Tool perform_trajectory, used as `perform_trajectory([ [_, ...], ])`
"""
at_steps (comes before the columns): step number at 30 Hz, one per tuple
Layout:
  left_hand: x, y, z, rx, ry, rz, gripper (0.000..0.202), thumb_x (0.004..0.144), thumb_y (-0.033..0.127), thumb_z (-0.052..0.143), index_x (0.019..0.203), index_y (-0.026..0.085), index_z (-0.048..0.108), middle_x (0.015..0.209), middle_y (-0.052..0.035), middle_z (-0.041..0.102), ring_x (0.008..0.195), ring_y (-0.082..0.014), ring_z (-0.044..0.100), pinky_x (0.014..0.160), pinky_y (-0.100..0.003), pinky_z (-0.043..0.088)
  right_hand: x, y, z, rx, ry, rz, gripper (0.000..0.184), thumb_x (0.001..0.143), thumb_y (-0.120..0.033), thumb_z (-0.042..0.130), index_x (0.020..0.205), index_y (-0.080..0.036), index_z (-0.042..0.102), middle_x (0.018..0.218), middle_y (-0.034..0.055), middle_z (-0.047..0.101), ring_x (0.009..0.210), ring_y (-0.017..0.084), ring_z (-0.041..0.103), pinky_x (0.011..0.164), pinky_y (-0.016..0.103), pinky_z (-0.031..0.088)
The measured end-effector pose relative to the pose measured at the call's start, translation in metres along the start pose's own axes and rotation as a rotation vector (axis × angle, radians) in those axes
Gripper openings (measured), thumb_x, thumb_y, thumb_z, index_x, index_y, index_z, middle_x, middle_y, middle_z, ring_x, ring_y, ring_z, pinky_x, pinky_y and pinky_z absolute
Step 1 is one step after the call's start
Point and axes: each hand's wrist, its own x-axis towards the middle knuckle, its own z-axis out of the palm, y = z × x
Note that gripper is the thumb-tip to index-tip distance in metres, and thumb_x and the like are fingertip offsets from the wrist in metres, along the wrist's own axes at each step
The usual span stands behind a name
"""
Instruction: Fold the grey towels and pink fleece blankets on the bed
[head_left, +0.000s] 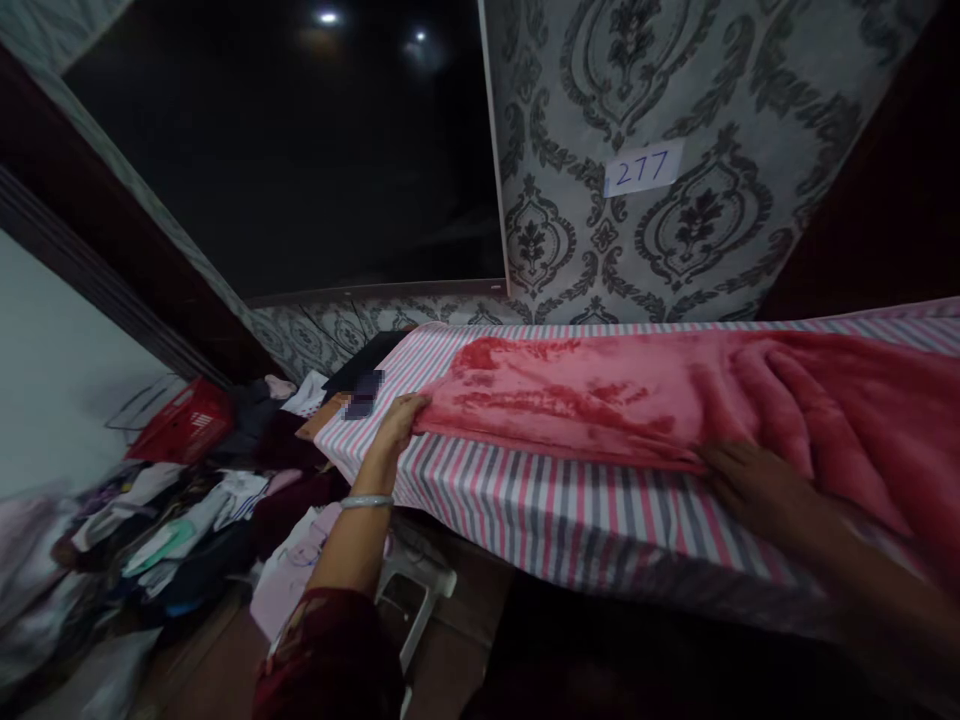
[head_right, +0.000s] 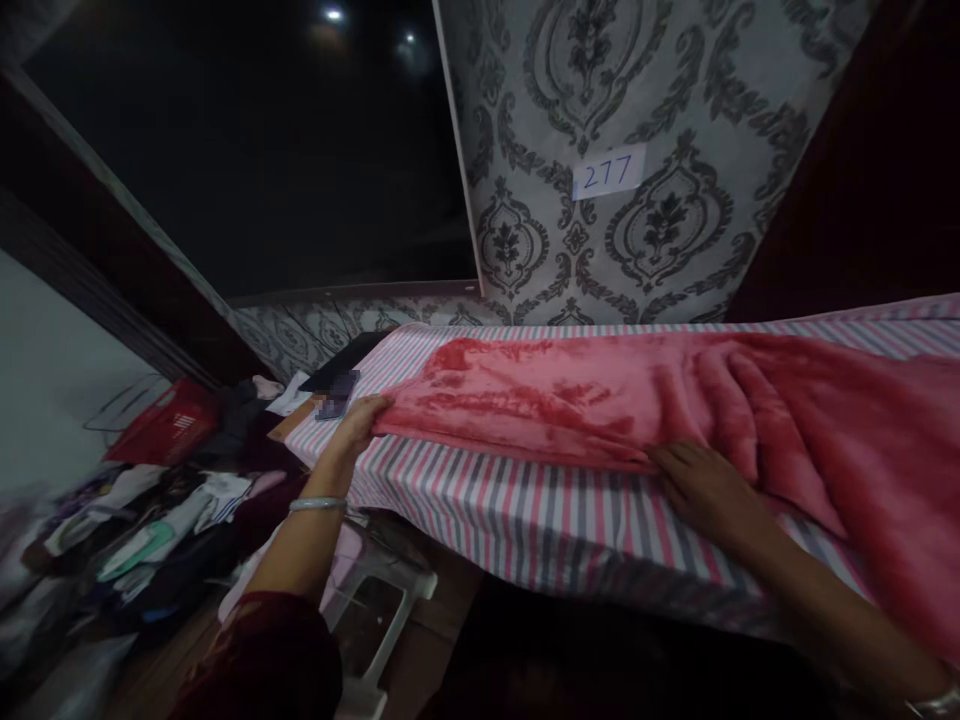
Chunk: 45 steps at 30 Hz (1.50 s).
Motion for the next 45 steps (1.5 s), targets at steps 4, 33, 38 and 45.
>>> perform_trajectory([
  [4,-0.008,-0.023,-0.005,0.165,0.022,-0.054,0.024,0.061,0.029,0.077,0.066,0.018,0.056,0.049,0.0055,0.051,0.042,-0.0101,0.044,0.041,-0.022,0.031,-0.008,0.002,0.008,-0.088,0.069,-0.076,0.04,0.096,-0.025,0.036,0.098,-0.015,0.075,0.097,0.0148,0.072,0.088,0.026,0.068,0.075,0.039,0.056],
  [33,-0.004,-0.055,0.002,0.392,0.121,0.049,0.04,0.08,0.036,0.068,0.114,0.017,0.057,0.064,0.0044,0.058,0.059,-0.0153,0.058,0.058,-0.024,0.041,0.052,-0.002,-0.024,0.139,-0.086,-0.057,0.042,0.101,-0.041,0.038,0.09,-0.022,0.074,0.09,0.0106,0.075,0.082,0.025,0.071,0.078,0.042,0.059],
  [38,-0.017,-0.064,0.009,0.717,0.186,0.172,0.039,0.089,0.031,0.056,0.126,0.019,0.056,0.099,-0.007,0.073,0.083,-0.0194,0.068,0.074,-0.028,0.047,0.171,-0.014,0.033,0.304,-0.141,-0.009,0.041,0.096,-0.042,0.041,0.103,-0.019,0.074,0.107,0.0128,0.074,0.101,0.027,0.07,0.092,0.042,0.056],
  [45,-0.031,-0.072,0.014,0.824,0.23,0.111,0.041,0.093,0.036,0.049,0.131,0.022,0.055,0.111,-0.0087,0.075,0.094,-0.0231,0.072,0.076,-0.03,0.047,0.343,-0.08,0.128,0.395,-0.319,0.106,0.048,0.094,-0.032,0.05,0.137,-0.015,0.061,0.141,0.0139,0.061,0.13,0.026,0.057,0.11,0.038,0.044],
])
